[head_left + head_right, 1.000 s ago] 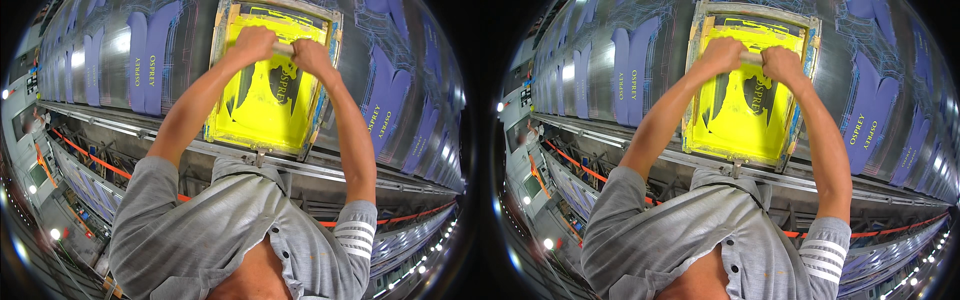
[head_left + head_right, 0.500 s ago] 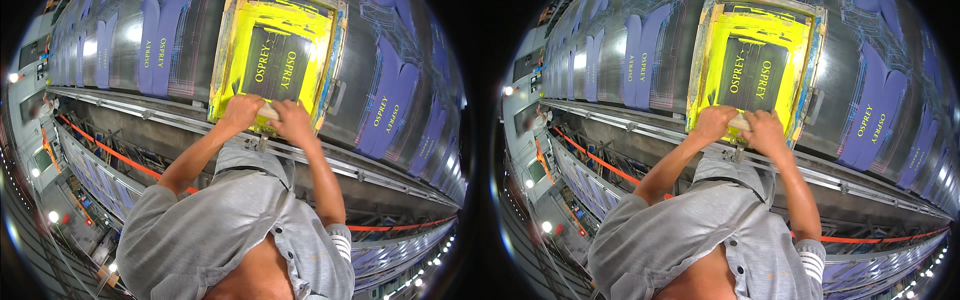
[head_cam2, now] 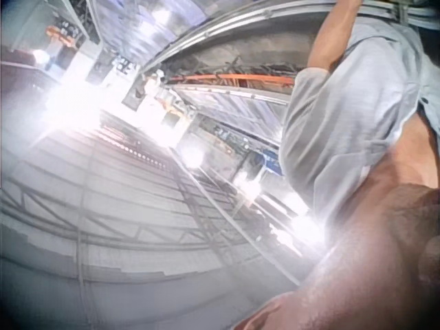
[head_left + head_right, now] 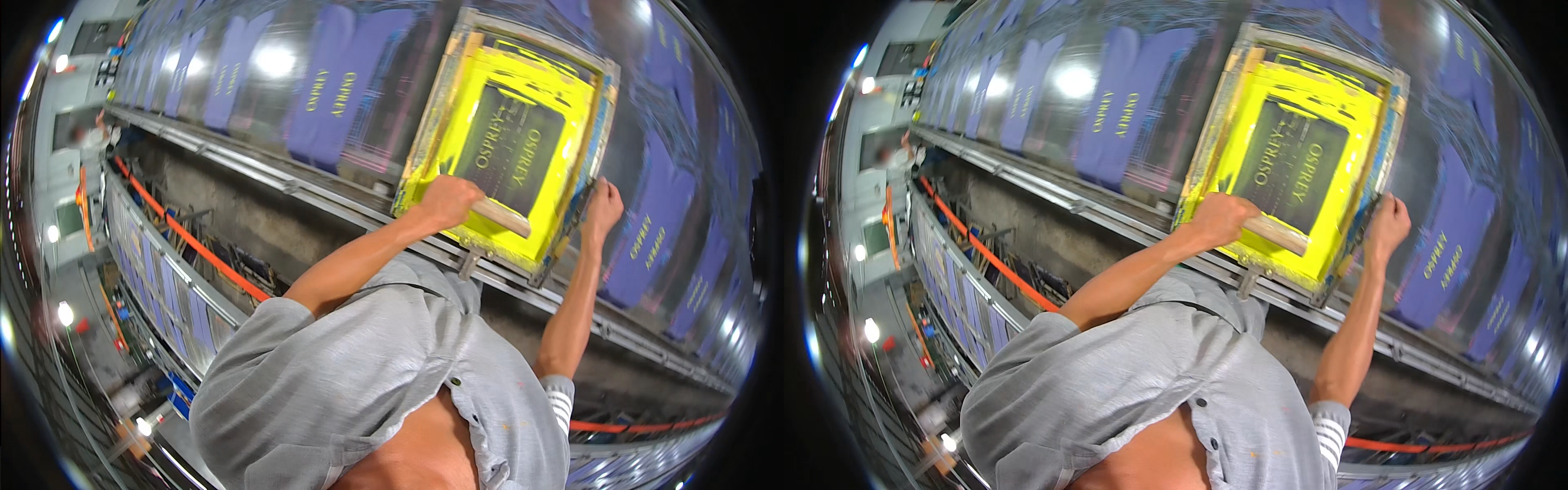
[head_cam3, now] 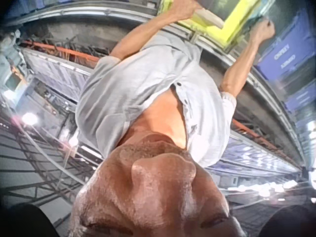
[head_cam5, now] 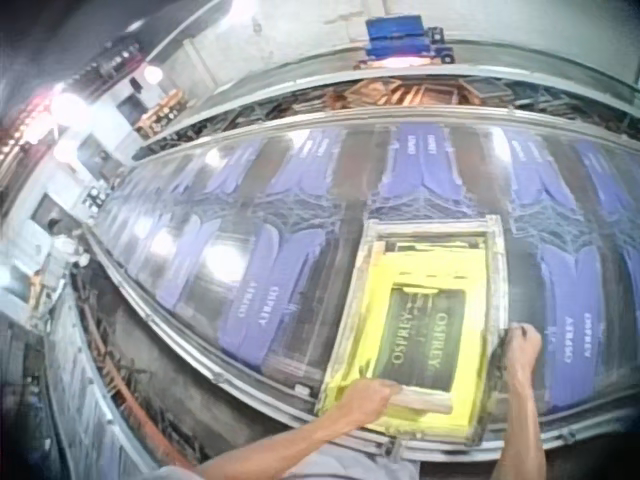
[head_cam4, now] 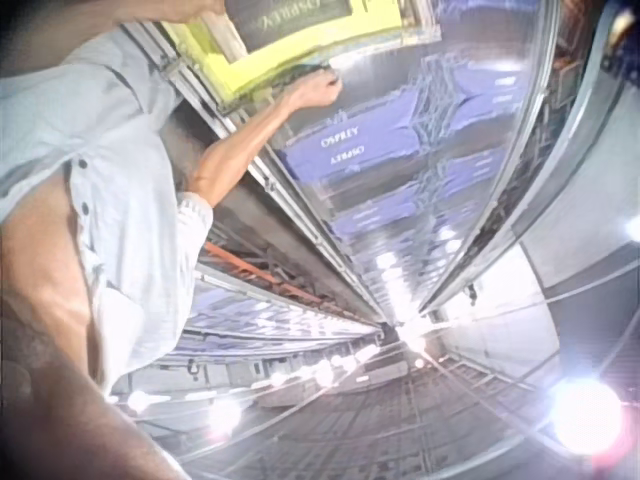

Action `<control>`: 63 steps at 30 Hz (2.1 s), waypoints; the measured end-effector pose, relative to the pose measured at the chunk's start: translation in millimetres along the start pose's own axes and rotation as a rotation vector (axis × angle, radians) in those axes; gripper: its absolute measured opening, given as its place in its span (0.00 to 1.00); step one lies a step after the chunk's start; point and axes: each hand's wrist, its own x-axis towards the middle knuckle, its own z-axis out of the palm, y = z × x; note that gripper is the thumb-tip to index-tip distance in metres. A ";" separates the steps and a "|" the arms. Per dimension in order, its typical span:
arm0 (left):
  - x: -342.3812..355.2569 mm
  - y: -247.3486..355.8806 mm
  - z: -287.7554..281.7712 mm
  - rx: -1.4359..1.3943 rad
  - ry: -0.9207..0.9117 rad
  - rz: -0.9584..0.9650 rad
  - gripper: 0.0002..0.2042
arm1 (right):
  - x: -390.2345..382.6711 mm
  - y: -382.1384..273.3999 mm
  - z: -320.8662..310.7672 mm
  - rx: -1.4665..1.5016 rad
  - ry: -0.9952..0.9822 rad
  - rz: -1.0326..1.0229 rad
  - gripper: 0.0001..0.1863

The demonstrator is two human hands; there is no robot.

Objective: The person uses a squeegee to press ink through a screen-printing frame onto a fabric item laid out on a table. The person repeatedly wipes the squeegee and repositions the frame while applying pressure to transfer the design.

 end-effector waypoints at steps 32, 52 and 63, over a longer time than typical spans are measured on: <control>-30.8 -40.3 1.0 0.169 -0.080 -0.085 0.16 | -14.9 47.0 75.2 -0.220 0.138 -0.012 0.18; 226.3 -117.6 -52.4 0.298 -0.011 0.036 0.05 | 48.1 -106.2 185.9 -0.987 -0.712 -0.698 0.07; 8.7 -61.5 -3.5 0.085 -0.089 -0.061 0.05 | -146.8 -30.4 119.0 -0.806 -0.820 -0.743 0.06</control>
